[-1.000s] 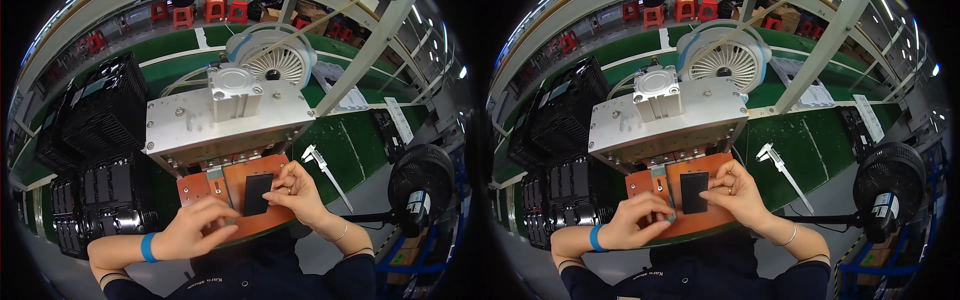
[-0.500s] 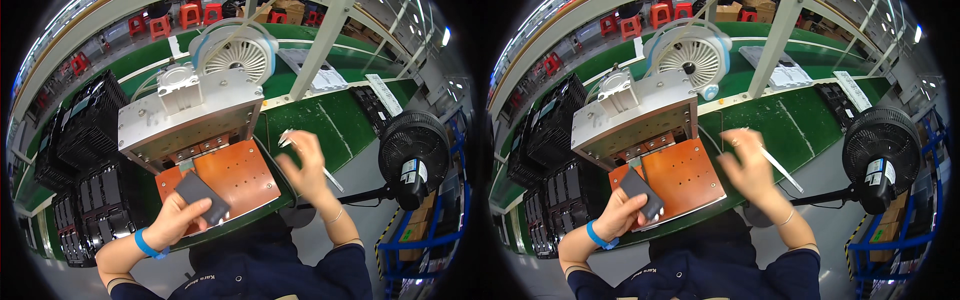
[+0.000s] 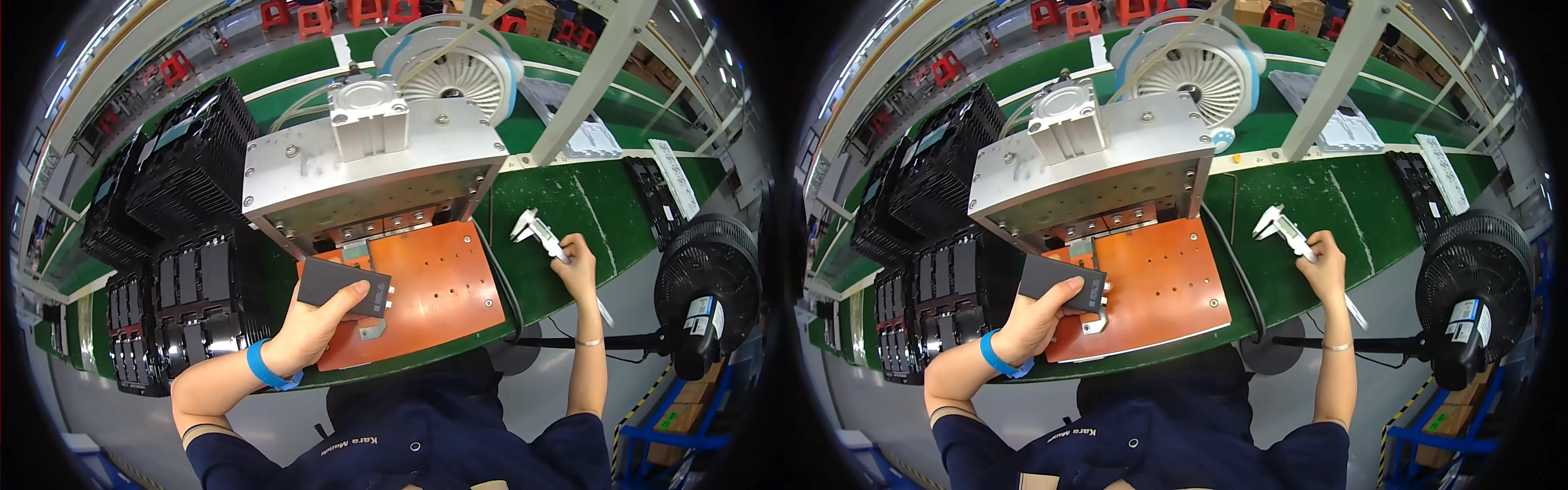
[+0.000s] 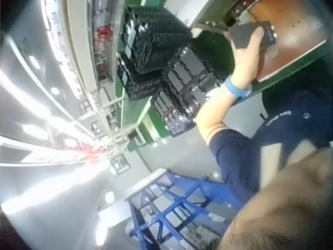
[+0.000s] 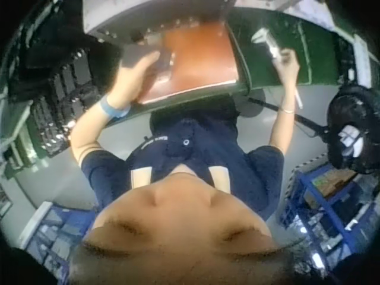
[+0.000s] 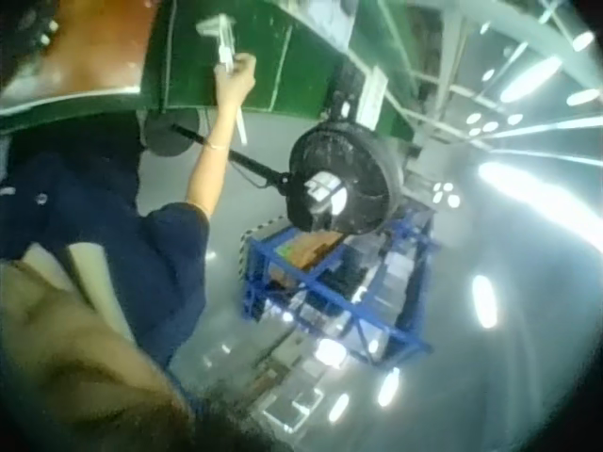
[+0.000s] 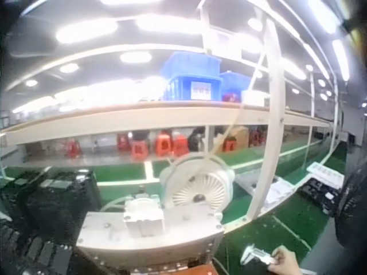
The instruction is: The person repeatedly picks up black rectangular electronic modules from a stack, places them into a press machine, and operates the press. After pressing, the person removes the module and uses a digital caliper to measure it before returning it to the stack. This cycle is repeated multiple times.
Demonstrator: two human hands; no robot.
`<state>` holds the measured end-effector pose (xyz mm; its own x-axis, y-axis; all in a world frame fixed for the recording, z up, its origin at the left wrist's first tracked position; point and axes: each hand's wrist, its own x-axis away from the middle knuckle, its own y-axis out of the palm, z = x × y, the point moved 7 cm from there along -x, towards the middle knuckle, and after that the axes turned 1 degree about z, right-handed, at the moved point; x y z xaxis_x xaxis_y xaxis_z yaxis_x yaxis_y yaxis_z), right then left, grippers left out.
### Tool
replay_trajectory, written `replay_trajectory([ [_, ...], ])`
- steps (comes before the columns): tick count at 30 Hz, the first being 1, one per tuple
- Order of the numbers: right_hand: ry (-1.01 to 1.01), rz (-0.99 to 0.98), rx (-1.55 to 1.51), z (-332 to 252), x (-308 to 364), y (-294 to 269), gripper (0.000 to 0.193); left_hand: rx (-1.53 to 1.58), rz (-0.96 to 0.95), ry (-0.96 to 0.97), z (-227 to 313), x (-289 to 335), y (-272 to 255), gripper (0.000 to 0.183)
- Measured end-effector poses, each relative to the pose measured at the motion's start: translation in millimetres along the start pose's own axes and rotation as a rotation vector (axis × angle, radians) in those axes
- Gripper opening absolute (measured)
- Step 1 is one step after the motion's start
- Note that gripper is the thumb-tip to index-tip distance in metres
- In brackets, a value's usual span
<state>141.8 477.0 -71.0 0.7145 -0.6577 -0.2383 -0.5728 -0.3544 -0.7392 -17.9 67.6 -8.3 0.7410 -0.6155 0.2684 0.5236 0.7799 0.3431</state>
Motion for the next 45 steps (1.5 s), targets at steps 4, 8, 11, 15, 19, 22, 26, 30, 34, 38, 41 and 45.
replay_trajectory([
  [4, -0.045, 0.106, -0.187, -62, 33, -25, 0.054, -0.015, 0.003, -0.039, -3, 1, -7, 0.024],
  [8, -0.247, 0.101, -0.520, -141, 58, -20, 0.053, -0.024, -0.015, -0.036, 3, 6, -4, 0.021],
  [11, -0.444, 0.014, -0.333, -194, 73, -11, 0.050, -0.015, -0.016, -0.022, 4, 3, -1, 0.020],
  [15, -0.635, -0.005, -0.335, -229, 75, 7, 0.047, -0.027, -0.005, -0.014, 4, 2, -2, 0.019],
  [19, -0.660, -0.026, -0.354, -234, 74, 12, 0.047, -0.018, -0.020, -0.021, 4, 3, -2, 0.018],
  [22, -0.663, -0.030, -0.340, -234, 74, 14, 0.048, -0.018, -0.016, -0.032, 3, 3, -2, 0.019],
  [26, -0.673, -0.023, -0.352, -234, 74, 15, 0.048, -0.035, -0.049, -0.056, 3, 2, -3, 0.020],
  [30, -0.670, -0.022, -0.362, -234, 71, 17, 0.048, -0.077, -0.079, -0.038, 3, 1, -1, 0.021],
  [34, -0.674, -0.024, -0.376, -234, 70, 18, 0.048, -0.054, -0.055, -0.052, 4, 2, -1, 0.022],
  [38, -0.655, -0.026, -0.374, -233, 70, 15, 0.048, -0.036, -0.046, -0.061, -1, 1, -7, 0.021],
  [41, -0.662, -0.034, -0.381, -233, 71, 16, 0.048, -0.016, -0.042, -0.062, 0, 1, -5, 0.020],
  [45, -0.662, -0.033, -0.382, -232, 72, 20, 0.048, -0.007, -0.038, -0.072, 1, 2, -6, 0.020],
])
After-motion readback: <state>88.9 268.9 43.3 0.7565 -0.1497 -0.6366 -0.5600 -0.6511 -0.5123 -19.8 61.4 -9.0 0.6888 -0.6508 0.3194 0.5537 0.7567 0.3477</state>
